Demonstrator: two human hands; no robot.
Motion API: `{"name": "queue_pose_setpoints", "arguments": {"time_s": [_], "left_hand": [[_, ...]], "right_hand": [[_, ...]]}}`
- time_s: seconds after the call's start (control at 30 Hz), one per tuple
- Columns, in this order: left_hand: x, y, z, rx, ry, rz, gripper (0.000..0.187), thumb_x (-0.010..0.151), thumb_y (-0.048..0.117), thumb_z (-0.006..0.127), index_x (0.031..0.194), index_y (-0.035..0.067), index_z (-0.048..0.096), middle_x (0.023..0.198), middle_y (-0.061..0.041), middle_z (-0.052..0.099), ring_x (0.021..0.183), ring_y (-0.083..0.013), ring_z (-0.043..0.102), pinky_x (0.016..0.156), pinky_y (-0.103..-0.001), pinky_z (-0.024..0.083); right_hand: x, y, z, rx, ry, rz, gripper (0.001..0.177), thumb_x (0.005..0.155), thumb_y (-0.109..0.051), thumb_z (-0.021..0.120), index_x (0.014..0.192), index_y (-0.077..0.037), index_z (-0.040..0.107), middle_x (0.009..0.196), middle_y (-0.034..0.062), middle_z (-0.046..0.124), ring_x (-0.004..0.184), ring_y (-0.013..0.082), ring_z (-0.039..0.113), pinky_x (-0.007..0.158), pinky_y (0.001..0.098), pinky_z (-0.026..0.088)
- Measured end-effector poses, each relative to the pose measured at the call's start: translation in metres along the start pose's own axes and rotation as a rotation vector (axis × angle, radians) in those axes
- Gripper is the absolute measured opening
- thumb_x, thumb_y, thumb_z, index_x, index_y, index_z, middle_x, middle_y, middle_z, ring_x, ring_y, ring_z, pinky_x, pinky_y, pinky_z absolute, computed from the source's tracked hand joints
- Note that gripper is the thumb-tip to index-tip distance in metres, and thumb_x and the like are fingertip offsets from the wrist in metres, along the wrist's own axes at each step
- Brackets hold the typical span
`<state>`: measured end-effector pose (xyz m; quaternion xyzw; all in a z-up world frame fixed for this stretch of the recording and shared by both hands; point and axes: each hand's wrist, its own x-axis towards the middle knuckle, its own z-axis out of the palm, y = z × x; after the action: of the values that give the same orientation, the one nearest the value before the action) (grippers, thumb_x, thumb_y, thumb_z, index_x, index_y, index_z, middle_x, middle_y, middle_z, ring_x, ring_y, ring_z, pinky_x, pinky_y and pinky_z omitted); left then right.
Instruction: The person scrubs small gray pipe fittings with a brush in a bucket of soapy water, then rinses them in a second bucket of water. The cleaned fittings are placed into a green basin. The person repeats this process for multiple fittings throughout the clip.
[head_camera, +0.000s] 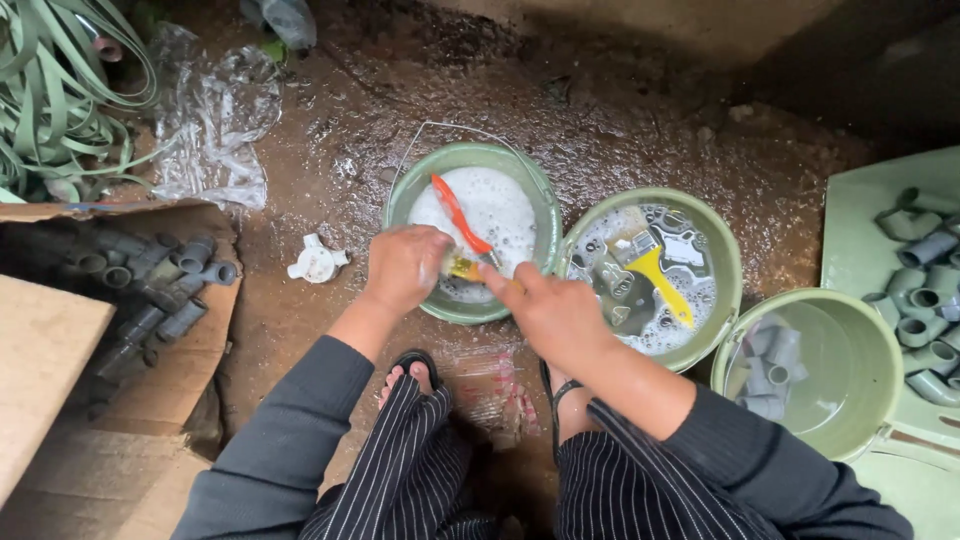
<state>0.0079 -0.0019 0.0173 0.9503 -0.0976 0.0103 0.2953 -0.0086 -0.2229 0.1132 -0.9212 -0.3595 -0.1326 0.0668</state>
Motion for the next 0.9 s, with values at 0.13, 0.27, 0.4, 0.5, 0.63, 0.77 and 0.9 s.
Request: {"name": "queue_pose_setpoints", "arguments": {"time_s": [0.13, 0.27, 0.4, 0.5, 0.63, 0.77, 0.9], "left_hand": [[-0.003, -0.009, 0.011, 0.148, 0.062, 0.217, 0.043, 0.092, 0.035, 0.025, 0.066, 0.024, 0.058, 0.061, 0.007, 0.059, 0.06, -0.016, 0.059, 0.065, -0.028, 0.047], [0.008, 0.055, -0.023, -0.603, 0.111, -0.378, 0.062, 0.093, 0.027, 0.009, 0.071, 0.007, 0.063, 0.059, -0.017, 0.058, 0.064, -0.0298, 0.057, 0.072, -0.038, 0.044], [0.022, 0.065, -0.03, -1.558, 0.043, -0.929, 0.069, 0.079, 0.059, -0.004, 0.071, 0.012, 0.046, 0.062, -0.001, 0.046, 0.06, -0.0154, 0.051, 0.065, -0.028, 0.046], [0.024, 0.087, -0.049, -1.746, 0.001, -1.006, 0.045, 0.088, 0.049, 0.023, 0.102, 0.009, 0.04, 0.092, -0.006, 0.048, 0.09, -0.0223, 0.053, 0.087, -0.038, 0.044], [0.023, 0.097, -0.052, -1.884, 0.096, -1.062, 0.046, 0.093, 0.032, 0.023, 0.125, 0.0, 0.021, 0.129, -0.017, 0.035, 0.123, -0.0298, 0.035, 0.101, -0.042, 0.028], [0.026, 0.097, -0.044, -1.849, 0.055, -1.047, 0.044, 0.093, 0.034, 0.024, 0.125, 0.003, 0.027, 0.122, -0.014, 0.043, 0.12, -0.0251, 0.038, 0.105, -0.036, 0.025], [0.01, 0.11, -0.032, -1.766, -0.077, -0.988, 0.05, 0.092, 0.036, 0.024, 0.123, -0.002, 0.034, 0.123, -0.019, 0.044, 0.118, -0.0249, 0.039, 0.104, -0.038, 0.025]], "right_hand": [[0.003, 0.012, 0.01, 1.21, -0.46, 0.548, 0.03, 0.087, -0.022, 0.045, 0.112, -0.009, 0.056, 0.06, 0.0019, 0.047, 0.041, 0.0131, 0.043, 0.034, 0.0234, 0.033], [-0.019, 0.019, 0.046, 2.27, -0.646, 1.044, 0.036, 0.093, -0.02, 0.034, 0.121, 0.001, 0.041, 0.054, -0.008, 0.03, 0.03, -0.0029, 0.024, 0.024, 0.0107, 0.02], [-0.008, 0.021, 0.018, 2.112, -0.415, 1.178, 0.031, 0.09, -0.027, 0.041, 0.118, -0.012, 0.045, 0.059, -0.0047, 0.028, 0.037, 0.0009, 0.022, 0.028, 0.0132, 0.018], [-0.006, 0.018, -0.002, 1.455, -0.192, 0.96, 0.028, 0.084, -0.016, 0.051, 0.111, -0.016, 0.059, 0.053, -0.0012, 0.046, 0.046, 0.0025, 0.039, 0.039, 0.0146, 0.033], [-0.021, 0.006, 0.016, 0.715, -0.127, 0.367, 0.022, 0.083, -0.016, 0.051, 0.103, -0.019, 0.061, 0.07, 0.0036, 0.054, 0.048, 0.0204, 0.051, 0.041, 0.0286, 0.042], [-0.026, 0.006, 0.024, 0.189, -0.029, 0.224, 0.033, 0.082, -0.016, 0.048, 0.113, -0.023, 0.055, 0.076, 0.0005, 0.042, 0.046, 0.0194, 0.047, 0.036, 0.0316, 0.039], [-0.018, -0.001, 0.031, -0.088, 0.067, 0.149, 0.039, 0.08, -0.01, 0.045, 0.113, -0.03, 0.054, 0.071, -0.0021, 0.037, 0.044, 0.0112, 0.039, 0.032, 0.0237, 0.031]]}}
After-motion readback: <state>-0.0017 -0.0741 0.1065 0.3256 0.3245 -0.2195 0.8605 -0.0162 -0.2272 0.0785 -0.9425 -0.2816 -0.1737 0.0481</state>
